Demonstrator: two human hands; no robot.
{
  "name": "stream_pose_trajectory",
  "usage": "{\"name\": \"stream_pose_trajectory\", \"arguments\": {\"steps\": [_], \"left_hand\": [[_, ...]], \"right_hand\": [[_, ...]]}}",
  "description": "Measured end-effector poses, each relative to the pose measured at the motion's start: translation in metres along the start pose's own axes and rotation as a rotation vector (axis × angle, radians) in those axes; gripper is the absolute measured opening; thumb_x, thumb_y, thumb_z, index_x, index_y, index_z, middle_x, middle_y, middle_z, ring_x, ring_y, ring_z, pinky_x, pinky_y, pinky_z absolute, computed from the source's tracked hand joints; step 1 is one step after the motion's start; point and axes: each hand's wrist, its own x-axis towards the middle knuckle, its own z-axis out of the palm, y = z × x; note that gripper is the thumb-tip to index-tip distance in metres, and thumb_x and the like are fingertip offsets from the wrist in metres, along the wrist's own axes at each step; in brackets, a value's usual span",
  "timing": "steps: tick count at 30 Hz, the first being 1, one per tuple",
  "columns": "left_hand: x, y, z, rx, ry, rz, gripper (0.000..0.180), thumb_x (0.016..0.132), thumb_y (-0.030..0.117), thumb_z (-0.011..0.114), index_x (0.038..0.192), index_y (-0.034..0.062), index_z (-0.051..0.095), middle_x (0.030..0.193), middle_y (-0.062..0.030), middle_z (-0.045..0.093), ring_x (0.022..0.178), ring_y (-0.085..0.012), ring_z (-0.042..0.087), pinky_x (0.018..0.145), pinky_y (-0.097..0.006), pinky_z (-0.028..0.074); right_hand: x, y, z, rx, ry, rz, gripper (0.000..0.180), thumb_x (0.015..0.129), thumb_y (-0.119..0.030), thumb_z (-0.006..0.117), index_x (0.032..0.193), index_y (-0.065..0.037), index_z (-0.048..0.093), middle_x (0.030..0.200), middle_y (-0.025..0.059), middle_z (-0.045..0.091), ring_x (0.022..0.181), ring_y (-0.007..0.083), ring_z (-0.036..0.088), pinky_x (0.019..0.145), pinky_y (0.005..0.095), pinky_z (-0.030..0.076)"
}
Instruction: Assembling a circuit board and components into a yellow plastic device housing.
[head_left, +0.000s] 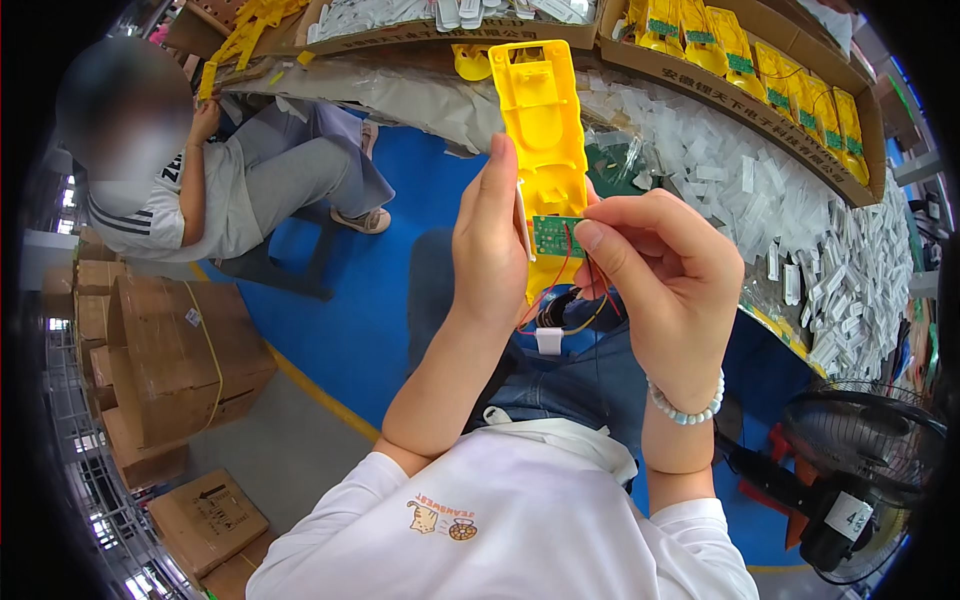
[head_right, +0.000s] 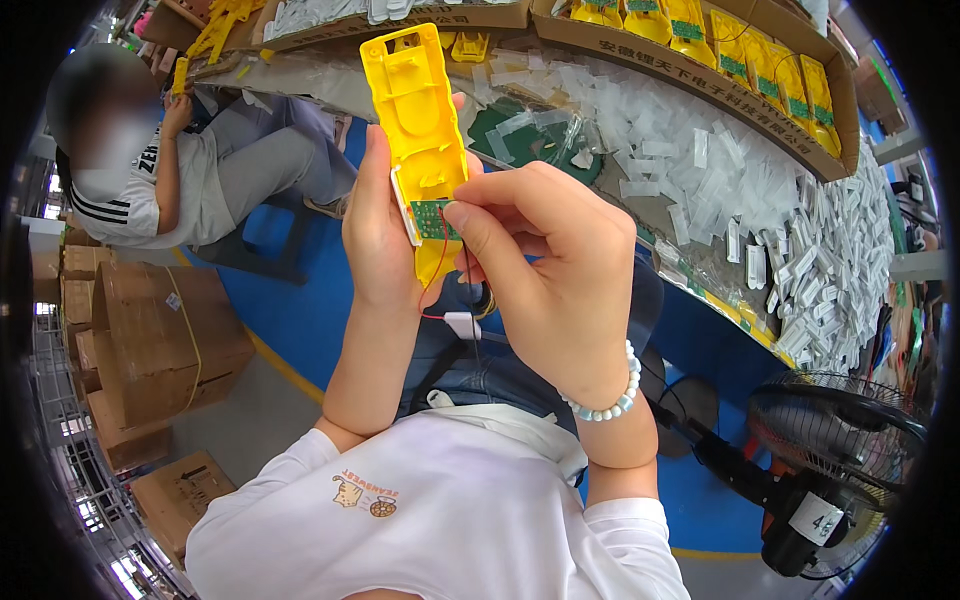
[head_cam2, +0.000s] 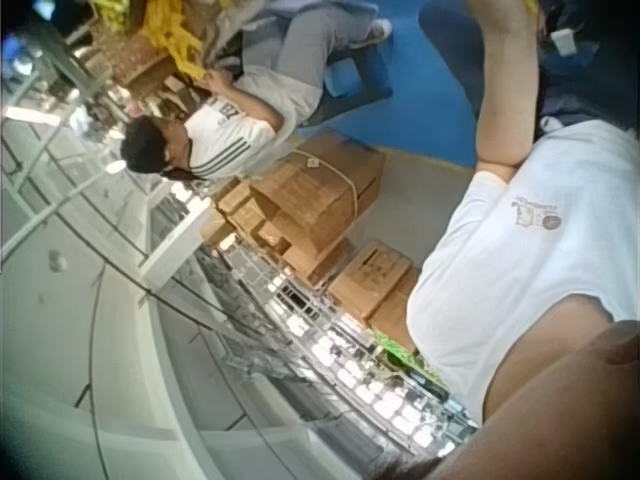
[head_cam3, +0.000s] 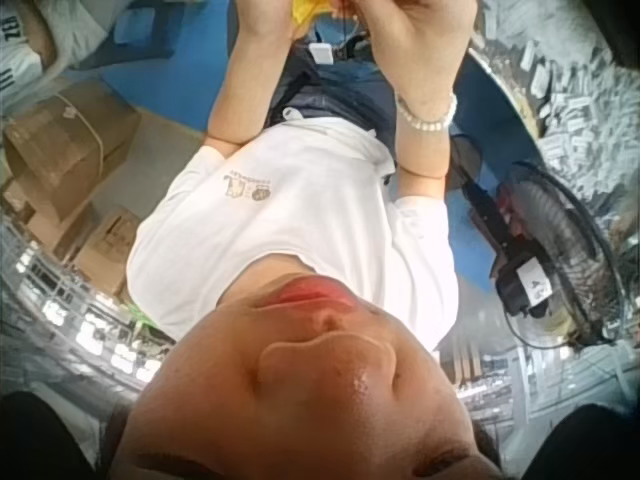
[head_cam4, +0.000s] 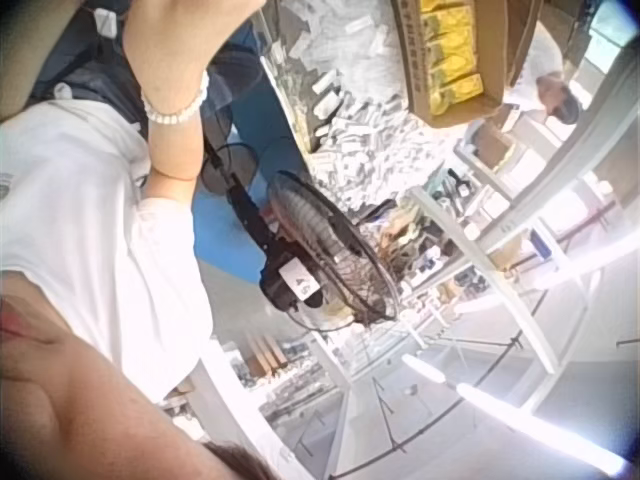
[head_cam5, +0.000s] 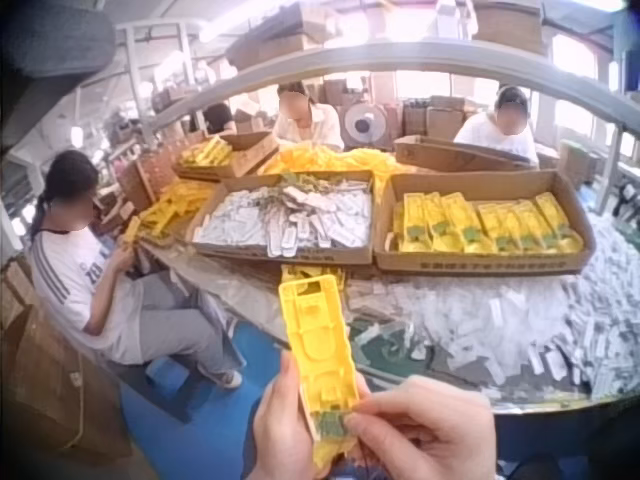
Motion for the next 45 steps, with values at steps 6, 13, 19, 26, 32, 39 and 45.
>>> {"name": "stream_pose_trajectory", "arguments": {"steps": [6, 13, 19, 26, 32, 39, 45], "left_hand": [[-0.001, 0.001, 0.001, -0.046, 0.035, -0.056, 0.049, 0.101, 0.043, 0.031, 0.107, 0.0014, 0.055, 0.085, -0.0103, 0.064, 0.071, -0.0149, 0.064, 0.063, -0.026, 0.052], [-0.001, -0.001, 0.007, 0.016, 0.067, -0.027, 0.047, 0.101, 0.043, 0.033, 0.110, 0.0021, 0.054, 0.088, -0.0078, 0.064, 0.074, -0.0124, 0.064, 0.063, -0.025, 0.052], [-0.002, 0.001, 0.017, 0.070, 0.124, 0.010, 0.047, 0.101, 0.039, 0.032, 0.122, 0.0014, 0.050, 0.105, -0.0073, 0.061, 0.080, -0.0120, 0.061, 0.070, -0.026, 0.050], [-0.003, -0.003, 0.011, 0.142, 0.123, 0.012, 0.042, 0.102, 0.036, 0.034, 0.116, 0.0014, 0.053, 0.093, -0.0061, 0.063, 0.078, -0.0109, 0.063, 0.069, -0.025, 0.051], [-0.002, -0.001, 0.017, 0.063, 0.124, -0.018, 0.042, 0.101, 0.036, 0.035, 0.117, 0.0013, 0.053, 0.093, -0.0068, 0.063, 0.077, -0.0101, 0.063, 0.069, -0.024, 0.051], [-0.007, 0.004, 0.020, 0.022, 0.187, -0.031, 0.045, 0.101, 0.039, 0.035, 0.115, -0.0006, 0.053, 0.087, -0.0094, 0.064, 0.073, -0.0136, 0.065, 0.065, -0.024, 0.053], [-0.011, 0.010, 0.024, 0.034, 0.092, -0.139, 0.062, 0.099, 0.046, 0.026, 0.130, -0.0044, 0.042, 0.078, -0.0134, 0.061, 0.058, -0.0177, 0.061, 0.047, -0.029, 0.054]], "right_hand": [[0.003, 0.005, -0.002, -0.002, -0.052, 0.002, 0.004, 0.081, 0.004, 0.064, 0.084, 0.006, 0.063, 0.070, 0.0063, 0.060, 0.057, 0.0096, 0.061, 0.051, 0.0208, 0.049], [0.003, 0.002, -0.001, 0.077, -0.023, 0.068, 0.004, 0.081, 0.005, 0.064, 0.083, 0.007, 0.063, 0.069, 0.0061, 0.060, 0.057, 0.0091, 0.061, 0.050, 0.0205, 0.048], [0.006, 0.001, -0.003, -0.044, 0.003, 0.111, 0.007, 0.078, 0.002, 0.067, 0.083, 0.006, 0.063, 0.070, 0.0065, 0.064, 0.058, 0.0090, 0.061, 0.053, 0.0202, 0.048], [0.006, 0.012, -0.013, -0.113, -0.025, 0.013, 0.010, 0.078, 0.001, 0.069, 0.085, 0.005, 0.063, 0.073, 0.0070, 0.066, 0.065, 0.0100, 0.063, 0.061, 0.0206, 0.050], [0.007, 0.000, -0.017, 0.024, -0.024, 0.199, 0.009, 0.080, 0.001, 0.067, 0.087, 0.006, 0.064, 0.077, 0.0062, 0.066, 0.067, 0.0088, 0.062, 0.063, 0.0208, 0.051], [0.012, 0.010, -0.025, 0.112, -0.109, 0.182, 0.017, 0.078, 0.001, 0.071, 0.092, 0.005, 0.064, 0.085, 0.0068, 0.064, 0.074, 0.0092, 0.060, 0.065, 0.0222, 0.052], [0.012, 0.021, -0.024, 0.453, -0.150, 0.199, 0.039, 0.075, 0.002, 0.073, 0.110, 0.006, 0.057, 0.105, 0.0114, 0.059, 0.093, 0.0141, 0.058, 0.077, 0.0265, 0.053]]}}
